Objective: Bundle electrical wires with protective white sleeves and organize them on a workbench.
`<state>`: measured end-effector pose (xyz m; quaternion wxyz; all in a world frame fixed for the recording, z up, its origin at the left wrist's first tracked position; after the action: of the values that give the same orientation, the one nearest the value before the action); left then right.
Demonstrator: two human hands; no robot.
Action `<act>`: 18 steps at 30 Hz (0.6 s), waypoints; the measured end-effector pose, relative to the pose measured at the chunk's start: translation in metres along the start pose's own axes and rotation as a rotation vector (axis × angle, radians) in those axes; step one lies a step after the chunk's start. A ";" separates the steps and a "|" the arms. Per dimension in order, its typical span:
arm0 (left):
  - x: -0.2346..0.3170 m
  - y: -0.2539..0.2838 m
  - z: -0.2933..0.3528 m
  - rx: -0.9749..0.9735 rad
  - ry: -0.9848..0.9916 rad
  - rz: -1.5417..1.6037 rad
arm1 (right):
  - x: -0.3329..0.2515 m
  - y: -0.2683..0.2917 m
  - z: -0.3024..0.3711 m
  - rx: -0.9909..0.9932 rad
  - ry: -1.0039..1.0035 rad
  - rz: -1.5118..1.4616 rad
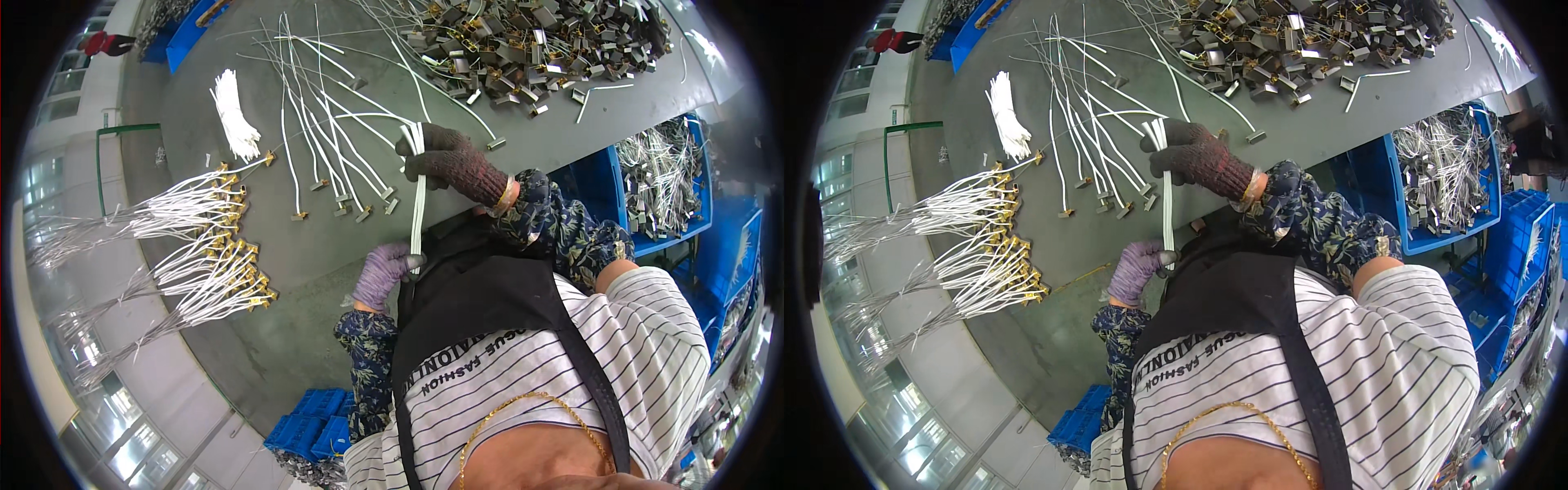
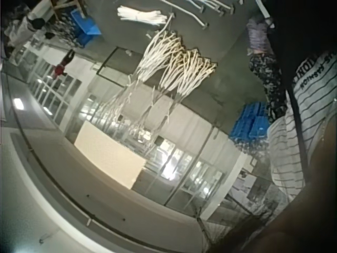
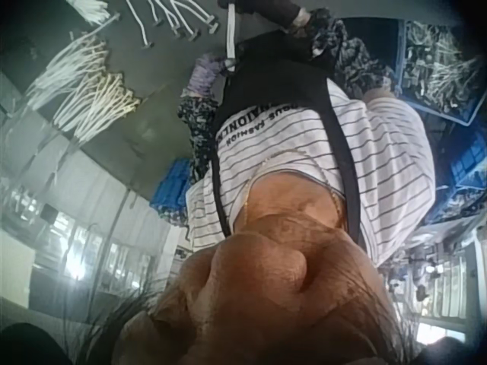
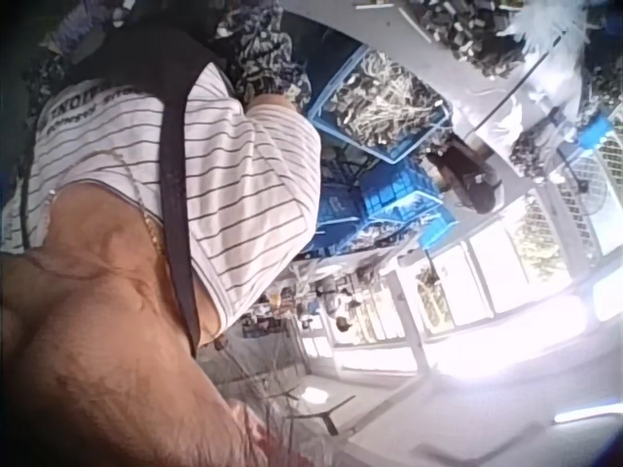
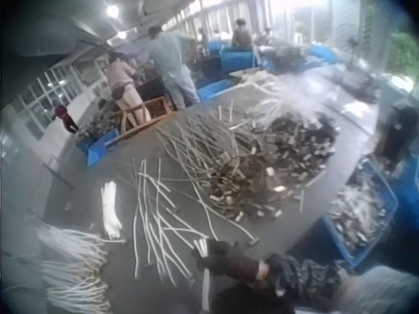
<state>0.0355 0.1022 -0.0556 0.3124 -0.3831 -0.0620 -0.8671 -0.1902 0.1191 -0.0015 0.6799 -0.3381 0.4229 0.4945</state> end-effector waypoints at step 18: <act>-0.013 0.023 -0.005 -0.032 0.046 0.004 | 0.005 -0.016 -0.011 0.102 0.034 0.061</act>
<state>0.0528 0.0884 -0.0714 0.3095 -0.3679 -0.0400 -0.8759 -0.1766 0.1069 -0.0098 0.6735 -0.2983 0.4692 0.4871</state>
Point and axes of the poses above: each hand's wrist, its own z-axis away from the middle knuckle, its own y-axis out of the back of the hand, x = y × z, the point moved 6 cm from there along -z, towards the middle knuckle, and after that the axes turned 15 degrees about z, right-handed, at the moved point
